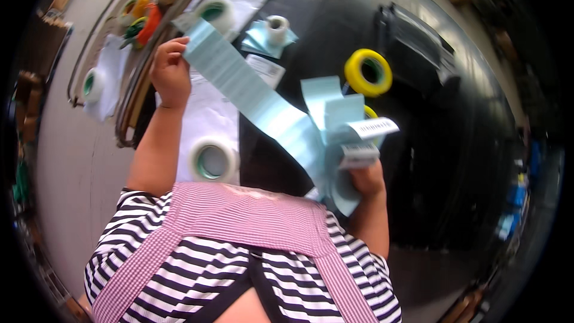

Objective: The person organizes and peels adhesive labels from a roll on a work table, handling the paper strips by hand and arranging them near rolls of tape.

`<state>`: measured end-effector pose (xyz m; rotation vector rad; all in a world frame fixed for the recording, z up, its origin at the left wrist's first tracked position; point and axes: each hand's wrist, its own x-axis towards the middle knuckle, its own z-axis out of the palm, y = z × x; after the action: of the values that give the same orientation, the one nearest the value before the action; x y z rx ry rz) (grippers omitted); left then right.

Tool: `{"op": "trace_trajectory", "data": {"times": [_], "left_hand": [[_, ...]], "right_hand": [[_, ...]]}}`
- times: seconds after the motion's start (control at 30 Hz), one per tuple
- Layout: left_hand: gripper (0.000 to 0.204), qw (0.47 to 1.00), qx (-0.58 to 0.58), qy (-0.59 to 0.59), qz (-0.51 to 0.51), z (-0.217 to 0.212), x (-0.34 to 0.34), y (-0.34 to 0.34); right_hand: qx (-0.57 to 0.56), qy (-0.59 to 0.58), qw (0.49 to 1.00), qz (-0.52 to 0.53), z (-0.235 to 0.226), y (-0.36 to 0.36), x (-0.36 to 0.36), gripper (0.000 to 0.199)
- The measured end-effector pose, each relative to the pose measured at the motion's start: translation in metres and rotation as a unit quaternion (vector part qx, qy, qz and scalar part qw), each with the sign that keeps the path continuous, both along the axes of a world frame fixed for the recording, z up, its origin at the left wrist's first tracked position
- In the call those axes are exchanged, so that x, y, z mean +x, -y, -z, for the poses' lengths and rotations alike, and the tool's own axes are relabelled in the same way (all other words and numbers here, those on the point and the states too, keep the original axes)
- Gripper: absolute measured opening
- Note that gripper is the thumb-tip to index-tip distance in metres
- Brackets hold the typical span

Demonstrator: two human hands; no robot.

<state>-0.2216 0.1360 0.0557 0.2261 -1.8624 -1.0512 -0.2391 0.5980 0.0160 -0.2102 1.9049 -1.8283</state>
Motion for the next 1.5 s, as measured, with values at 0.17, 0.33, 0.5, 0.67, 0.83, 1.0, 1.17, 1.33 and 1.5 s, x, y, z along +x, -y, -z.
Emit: {"op": "trace_trajectory", "data": {"times": [0.17, 0.33, 0.5, 0.67, 0.83, 1.0, 1.17, 1.33, 1.5], "left_hand": [[0.026, 0.994, 0.04, -0.031, 0.098, 0.005, -0.038, -0.038], [0.026, 0.993, -0.106, 0.015, 0.059, 0.006, -0.037, -0.049], [0.025, 0.991, -0.122, 0.034, 0.03, 0.025, -0.028, -0.037], [0.022, 0.991, -0.09, 0.07, 0.074, 0.043, -0.014, -0.035], [0.021, 0.946, 0.259, 0.039, 0.189, 0.06, 0.003, -0.037], [0.029, 0.931, 0.338, 0.03, 0.135, 0.065, 0.007, -0.032], [0.056, 0.913, 0.395, 0.027, 0.097, 0.056, 0.007, -0.026], [0.061, 0.888, 0.445, 0.037, 0.113, 0.081, 0.006, -0.011], [0.05, 0.846, 0.502, 0.033, 0.175, 0.091, -0.016, -0.009]], "right_hand": [[-0.129, 0.02, 0.991, 0.01, -0.034, 0.032, -0.001, 0.049], [-0.179, 0.053, 0.981, 0.05, -0.014, 0.015, 0.007, 0.052], [-0.113, 0.046, 0.992, 0.037, -0.003, -0.011, 0.014, 0.042], [-0.03, 0.077, 0.997, 0.009, -0.003, -0.023, 0.019, 0.035], [0.001, 0.14, 0.99, -0.001, -0.013, -0.002, 0.024, 0.031], [0.047, 0.132, 0.989, -0.039, -0.021, 0.023, 0.034, 0.026], [0.122, 0.152, 0.981, -0.008, -0.015, 0.047, 0.057, 0.025], [0.097, 0.178, 0.976, 0.08, -0.001, 0.059, 0.081, 0.026], [-0.014, 0.264, 0.951, 0.16, 0.0, 0.042, 0.09, 0.033]]}}
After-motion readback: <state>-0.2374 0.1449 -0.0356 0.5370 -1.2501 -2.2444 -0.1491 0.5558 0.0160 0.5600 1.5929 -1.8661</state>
